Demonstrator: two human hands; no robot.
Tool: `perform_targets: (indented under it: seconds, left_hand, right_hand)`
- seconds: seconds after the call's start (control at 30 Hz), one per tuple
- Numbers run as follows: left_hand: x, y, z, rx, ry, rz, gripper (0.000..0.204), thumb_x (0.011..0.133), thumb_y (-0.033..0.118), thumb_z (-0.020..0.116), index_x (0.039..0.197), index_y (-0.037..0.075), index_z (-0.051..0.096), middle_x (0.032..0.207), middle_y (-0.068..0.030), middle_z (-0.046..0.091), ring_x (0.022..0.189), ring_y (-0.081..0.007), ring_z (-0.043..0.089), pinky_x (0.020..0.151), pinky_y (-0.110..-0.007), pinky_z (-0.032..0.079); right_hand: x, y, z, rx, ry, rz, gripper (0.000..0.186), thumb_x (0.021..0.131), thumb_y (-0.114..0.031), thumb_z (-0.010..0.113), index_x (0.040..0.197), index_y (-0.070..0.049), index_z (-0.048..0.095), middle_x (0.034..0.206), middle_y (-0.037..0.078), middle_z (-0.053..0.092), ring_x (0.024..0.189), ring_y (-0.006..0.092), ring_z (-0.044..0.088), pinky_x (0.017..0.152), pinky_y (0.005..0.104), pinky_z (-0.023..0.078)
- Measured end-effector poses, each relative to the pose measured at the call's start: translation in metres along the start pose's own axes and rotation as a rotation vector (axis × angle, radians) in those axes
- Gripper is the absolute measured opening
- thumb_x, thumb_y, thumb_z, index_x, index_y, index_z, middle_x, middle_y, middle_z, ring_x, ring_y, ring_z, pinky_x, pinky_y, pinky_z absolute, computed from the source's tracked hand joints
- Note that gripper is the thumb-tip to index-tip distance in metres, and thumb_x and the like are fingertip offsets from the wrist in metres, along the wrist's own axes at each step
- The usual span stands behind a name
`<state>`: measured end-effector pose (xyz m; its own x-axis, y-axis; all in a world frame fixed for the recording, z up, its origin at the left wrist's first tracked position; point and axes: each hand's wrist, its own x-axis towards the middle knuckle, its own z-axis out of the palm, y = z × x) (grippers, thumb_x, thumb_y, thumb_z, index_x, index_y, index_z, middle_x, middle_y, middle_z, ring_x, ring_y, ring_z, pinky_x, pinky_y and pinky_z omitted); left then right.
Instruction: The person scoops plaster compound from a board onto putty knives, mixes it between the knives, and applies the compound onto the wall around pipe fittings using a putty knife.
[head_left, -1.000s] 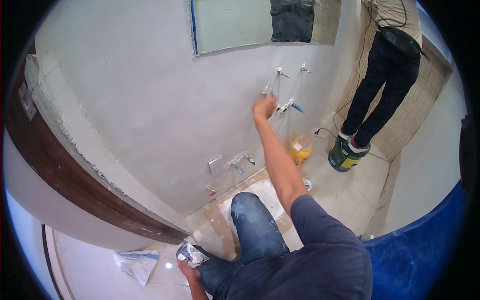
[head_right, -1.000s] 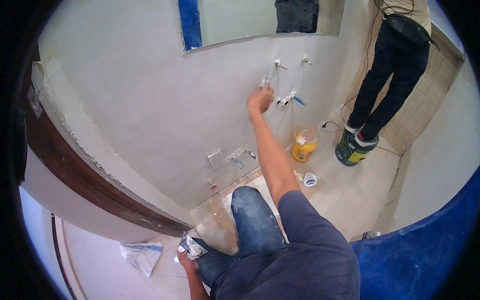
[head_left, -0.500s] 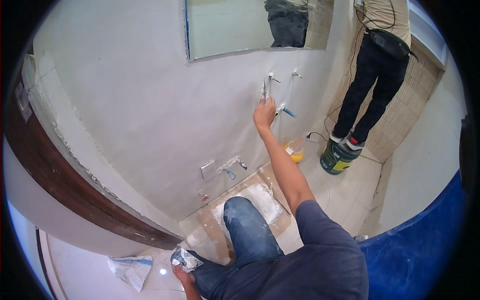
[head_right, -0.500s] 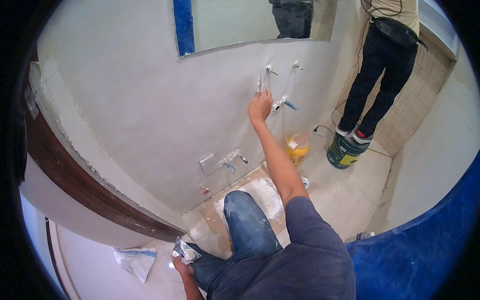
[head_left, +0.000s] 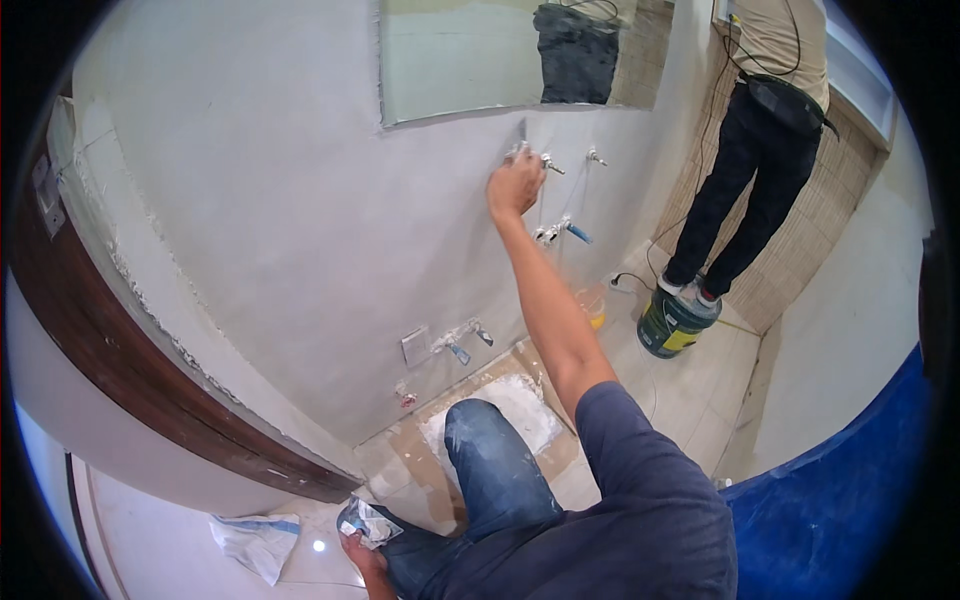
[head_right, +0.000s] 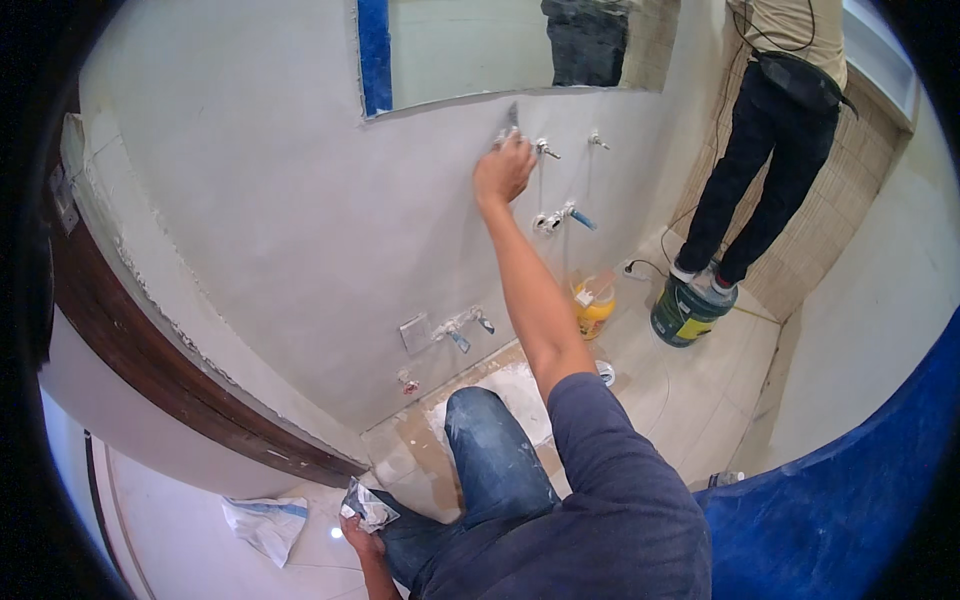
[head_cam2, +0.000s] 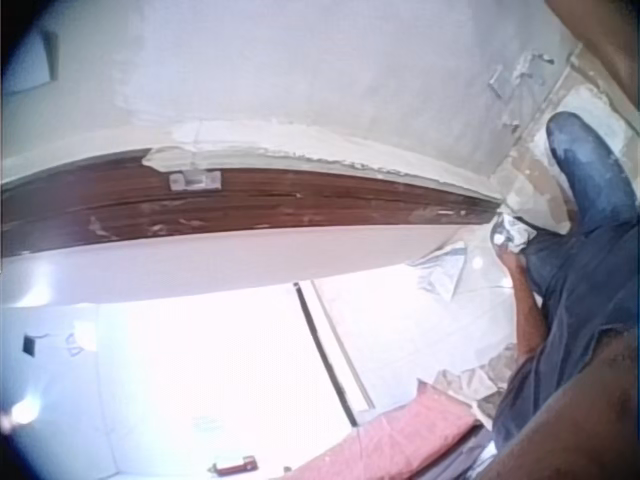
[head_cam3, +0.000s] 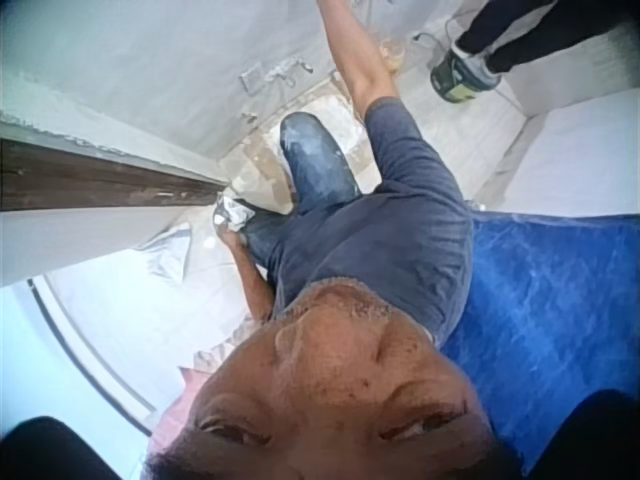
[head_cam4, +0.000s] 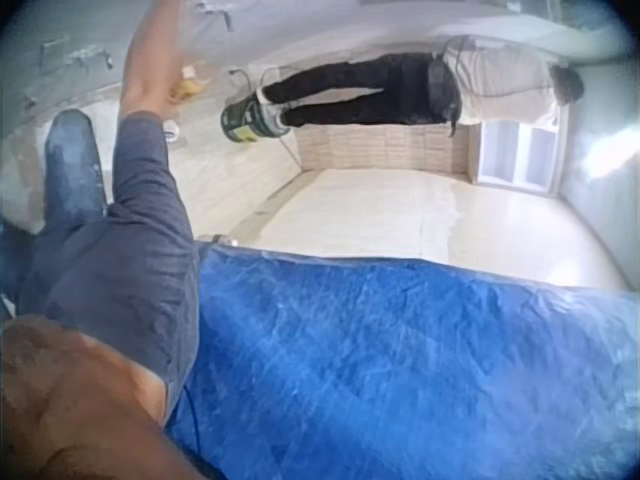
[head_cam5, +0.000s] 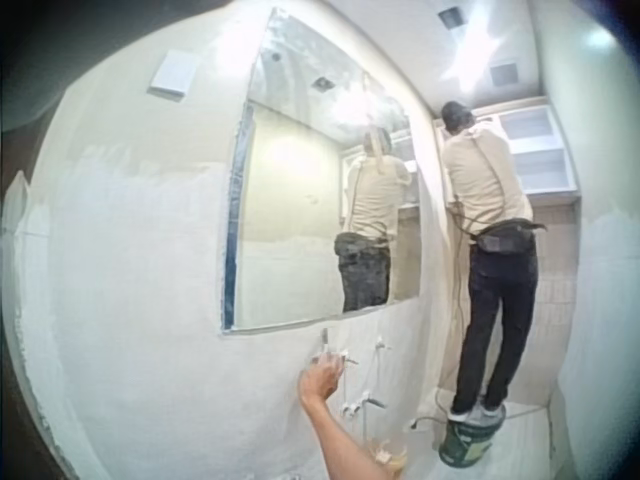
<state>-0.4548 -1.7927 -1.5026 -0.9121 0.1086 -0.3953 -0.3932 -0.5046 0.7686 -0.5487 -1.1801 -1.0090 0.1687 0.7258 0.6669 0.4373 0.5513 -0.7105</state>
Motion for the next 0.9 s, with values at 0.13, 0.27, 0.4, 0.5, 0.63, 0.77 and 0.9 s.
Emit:
perform_targets:
  seconds: [0.13, 0.27, 0.4, 0.5, 0.63, 0.77, 0.9]
  left_hand:
    - [-0.006, 0.009, -0.003, 0.018, 0.011, -0.100, 0.082, 0.084, 0.007, 0.057, 0.161, 0.004, 0.029, 0.149, -0.0168, 0.048, 0.132, -0.0348, 0.051, 0.109, -0.048, 0.043]
    - [0.008, 0.003, -0.021, 0.018, -0.029, -0.044, 0.081, 0.083, 0.007, 0.056, 0.160, 0.004, 0.030, 0.148, -0.0167, 0.049, 0.132, -0.0338, 0.051, 0.109, -0.048, 0.043]
    - [0.008, -0.004, -0.017, -0.019, -0.037, -0.022, 0.077, 0.083, 0.005, 0.055, 0.157, 0.002, 0.034, 0.143, -0.0172, 0.053, 0.127, -0.0323, 0.055, 0.105, -0.046, 0.047]
    - [0.010, -0.007, -0.013, -0.027, -0.060, -0.014, 0.073, 0.083, 0.003, 0.053, 0.154, 0.000, 0.038, 0.139, -0.0169, 0.056, 0.123, -0.0316, 0.058, 0.104, -0.044, 0.049]
    - [0.006, -0.008, -0.005, -0.033, -0.050, 0.008, 0.069, 0.083, 0.002, 0.053, 0.150, -0.001, 0.041, 0.134, -0.0162, 0.058, 0.119, -0.0312, 0.060, 0.103, -0.043, 0.049]
    - [0.002, 0.001, -0.014, -0.046, -0.066, 0.027, 0.069, 0.083, 0.002, 0.053, 0.150, -0.001, 0.042, 0.134, -0.0165, 0.058, 0.119, -0.0313, 0.061, 0.103, -0.043, 0.050]
    - [0.003, 0.002, -0.011, -0.063, -0.052, 0.017, 0.069, 0.083, 0.003, 0.054, 0.150, 0.000, 0.042, 0.133, -0.0163, 0.059, 0.119, -0.0322, 0.061, 0.101, -0.044, 0.051]
  right_hand:
    - [-0.076, 0.015, -0.020, 0.007, -0.104, -0.463, 0.045, 0.090, -0.009, 0.061, 0.135, -0.005, 0.062, 0.133, 0.014, 0.060, 0.125, 0.0371, 0.053, 0.102, 0.0479, 0.047]
    - [-0.068, 0.040, -0.035, 0.122, -0.172, -0.658, 0.042, 0.092, -0.009, 0.060, 0.134, -0.003, 0.062, 0.132, 0.017, 0.061, 0.123, 0.0383, 0.055, 0.104, 0.0472, 0.046]
    - [-0.016, 0.050, -0.028, 0.140, -0.148, -0.212, 0.039, 0.097, -0.014, 0.058, 0.134, -0.002, 0.062, 0.130, 0.018, 0.062, 0.123, 0.0394, 0.056, 0.105, 0.0475, 0.045]
    - [0.014, 0.042, -0.019, 0.156, -0.095, 0.015, 0.036, 0.100, -0.017, 0.055, 0.132, -0.001, 0.062, 0.129, 0.019, 0.062, 0.121, 0.0408, 0.056, 0.105, 0.0490, 0.045]
    - [-0.009, 0.001, -0.013, 0.095, -0.089, -0.028, 0.036, 0.099, -0.016, 0.056, 0.131, -0.001, 0.063, 0.129, 0.018, 0.062, 0.121, 0.0397, 0.056, 0.104, 0.0491, 0.046]
    - [-0.079, -0.038, -0.033, 0.171, -0.203, -0.477, 0.040, 0.090, -0.006, 0.061, 0.129, -0.001, 0.064, 0.130, 0.015, 0.062, 0.121, 0.0380, 0.056, 0.104, 0.0474, 0.047]
    - [-0.051, 0.010, -0.041, 0.197, -0.164, -0.630, 0.046, 0.083, 0.002, 0.062, 0.129, -0.001, 0.065, 0.133, 0.013, 0.062, 0.119, 0.0377, 0.056, 0.102, 0.0473, 0.048]
